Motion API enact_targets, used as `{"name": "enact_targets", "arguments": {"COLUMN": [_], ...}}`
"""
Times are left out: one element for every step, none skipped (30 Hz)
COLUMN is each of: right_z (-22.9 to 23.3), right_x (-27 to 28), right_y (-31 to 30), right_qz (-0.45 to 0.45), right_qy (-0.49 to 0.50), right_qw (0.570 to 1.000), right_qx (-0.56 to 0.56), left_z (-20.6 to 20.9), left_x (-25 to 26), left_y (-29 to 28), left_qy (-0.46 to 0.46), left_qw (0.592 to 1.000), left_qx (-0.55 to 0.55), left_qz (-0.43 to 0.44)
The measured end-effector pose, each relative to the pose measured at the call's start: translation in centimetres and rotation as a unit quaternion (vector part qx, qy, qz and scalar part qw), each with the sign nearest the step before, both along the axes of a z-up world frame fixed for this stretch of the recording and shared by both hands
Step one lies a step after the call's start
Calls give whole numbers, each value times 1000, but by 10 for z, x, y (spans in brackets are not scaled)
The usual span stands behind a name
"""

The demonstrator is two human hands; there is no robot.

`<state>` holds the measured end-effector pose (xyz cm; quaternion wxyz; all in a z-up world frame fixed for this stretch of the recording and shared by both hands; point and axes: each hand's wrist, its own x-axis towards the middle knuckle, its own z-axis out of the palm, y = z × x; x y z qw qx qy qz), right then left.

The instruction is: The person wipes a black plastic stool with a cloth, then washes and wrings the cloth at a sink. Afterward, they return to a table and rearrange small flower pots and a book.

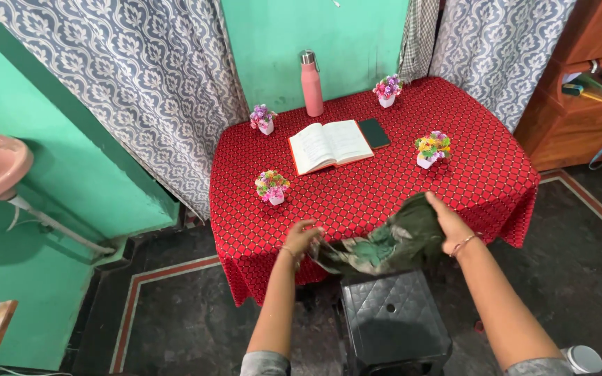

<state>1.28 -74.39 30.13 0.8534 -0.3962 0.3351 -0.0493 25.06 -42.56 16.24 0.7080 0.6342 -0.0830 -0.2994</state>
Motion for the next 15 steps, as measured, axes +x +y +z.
{"name": "enact_targets", "arguments": {"right_z": [-5,-10,-14,-17,-19,-21,-15,-8,-2,-9,-17,-25,-27,-29,-30], "right_x": [2,4,9,10,13,16,15,15,14,17,19,22,21,20,21], "right_y": [5,10,14,18,23,27,36,45,54,55,56,57,59,61,62], "right_qz": [-1,36,73,73,113,152,151,161,170,170,153,137,136,139,142], "right_qy": [2,-24,-51,-50,-46,-42,-43,-62,-80,-80,-106,-131,-129,-126,-123], "right_qw": [1000,999,996,996,992,987,988,985,981,981,982,982,982,982,980], "right_qx": [1,16,31,30,16,1,0,-23,-46,-46,-25,-4,-4,-32,-62], "left_z": [10,21,33,42,53,63,64,66,67,79,90,102,89,75,63], "left_x": [-16,-32,-45,-59,-71,-83,-91,-100,-109,-117,-126,-135,-134,-132,-130], "left_y": [-7,-13,-21,-28,-34,-41,-46,-52,-57,-58,-58,-58,-63,-68,-75], "left_qy": [2,-41,-85,-85,-85,-86,-88,-77,-66,-67,-64,-62,-60,-68,-78], "left_qw": [1000,994,976,976,974,967,967,964,958,957,952,946,945,951,955], "left_qx": [1,87,171,170,132,93,92,43,-6,-6,-41,-76,-76,-68,-60], "left_qz": [-1,-55,-107,-108,-165,-221,-222,-252,-280,-281,-296,-310,-311,-295,-278]}}
